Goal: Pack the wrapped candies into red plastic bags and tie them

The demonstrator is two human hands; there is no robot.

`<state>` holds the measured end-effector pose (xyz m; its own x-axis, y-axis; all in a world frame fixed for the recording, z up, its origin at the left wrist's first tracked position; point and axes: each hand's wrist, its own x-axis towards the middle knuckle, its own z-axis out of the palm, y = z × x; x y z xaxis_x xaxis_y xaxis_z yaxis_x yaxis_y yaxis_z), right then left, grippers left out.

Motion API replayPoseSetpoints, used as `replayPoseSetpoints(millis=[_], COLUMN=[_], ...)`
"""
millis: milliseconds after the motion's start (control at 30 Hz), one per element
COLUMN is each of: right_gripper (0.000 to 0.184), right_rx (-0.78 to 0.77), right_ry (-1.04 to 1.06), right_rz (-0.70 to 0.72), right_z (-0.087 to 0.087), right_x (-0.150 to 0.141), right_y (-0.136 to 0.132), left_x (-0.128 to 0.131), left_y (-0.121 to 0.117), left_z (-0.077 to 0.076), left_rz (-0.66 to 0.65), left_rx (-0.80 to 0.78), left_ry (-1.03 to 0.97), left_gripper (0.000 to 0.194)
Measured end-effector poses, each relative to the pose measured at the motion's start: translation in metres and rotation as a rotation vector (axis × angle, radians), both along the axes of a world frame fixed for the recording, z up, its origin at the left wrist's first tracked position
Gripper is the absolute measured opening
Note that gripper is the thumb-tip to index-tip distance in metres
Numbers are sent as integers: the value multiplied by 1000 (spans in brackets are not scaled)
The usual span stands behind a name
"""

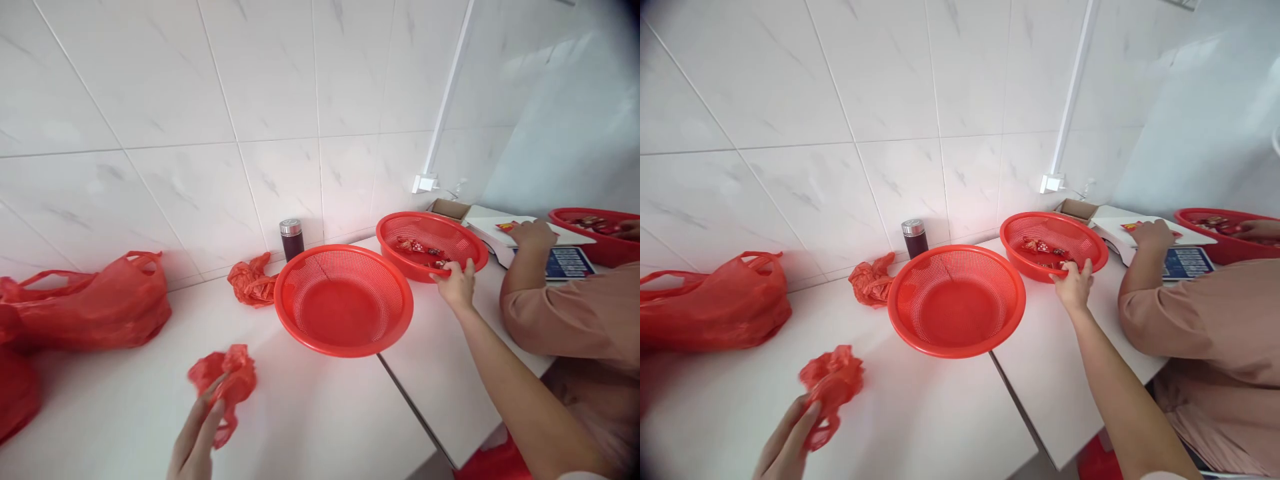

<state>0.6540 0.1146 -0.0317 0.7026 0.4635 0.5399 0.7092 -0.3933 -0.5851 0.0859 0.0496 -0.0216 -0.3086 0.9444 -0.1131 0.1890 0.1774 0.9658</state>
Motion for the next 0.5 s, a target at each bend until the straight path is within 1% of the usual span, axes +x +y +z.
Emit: replayPoseSetpoints(millis=[67, 100, 133, 200, 267, 333, 433, 500], right_gripper=[27, 29, 30, 33, 34, 35, 32, 33], right_rx=[48, 76, 111, 200, 290, 362, 445, 479], right_ry=[5, 6, 2, -18, -56, -109, -175, -156], right_rz=[1, -6, -8, -2, 25, 57, 128, 214], right_z=[1, 3, 7, 18, 36, 59, 97, 119], right_x=[-2, -3, -4, -7, -14, -26, -58, -86], right_y=[-3, -6, -9, -19, -32, -47, -70, -83], left_x=[26, 38, 50, 71, 93, 115, 148, 164], left_y=[13, 20, 28, 44, 57, 69, 79, 80], left_z=[5, 7, 8, 10, 11, 9, 3, 0], left_rz=[10, -27, -100, -274, -414, -483, -602, -683], left_rx=[-159, -180, -163, -75, 8, 46, 70, 68], left_ry=[-87, -132, -182, -264, -303, -298, -282, -280], left_gripper=[57, 57, 54, 44, 35, 30, 27, 29])
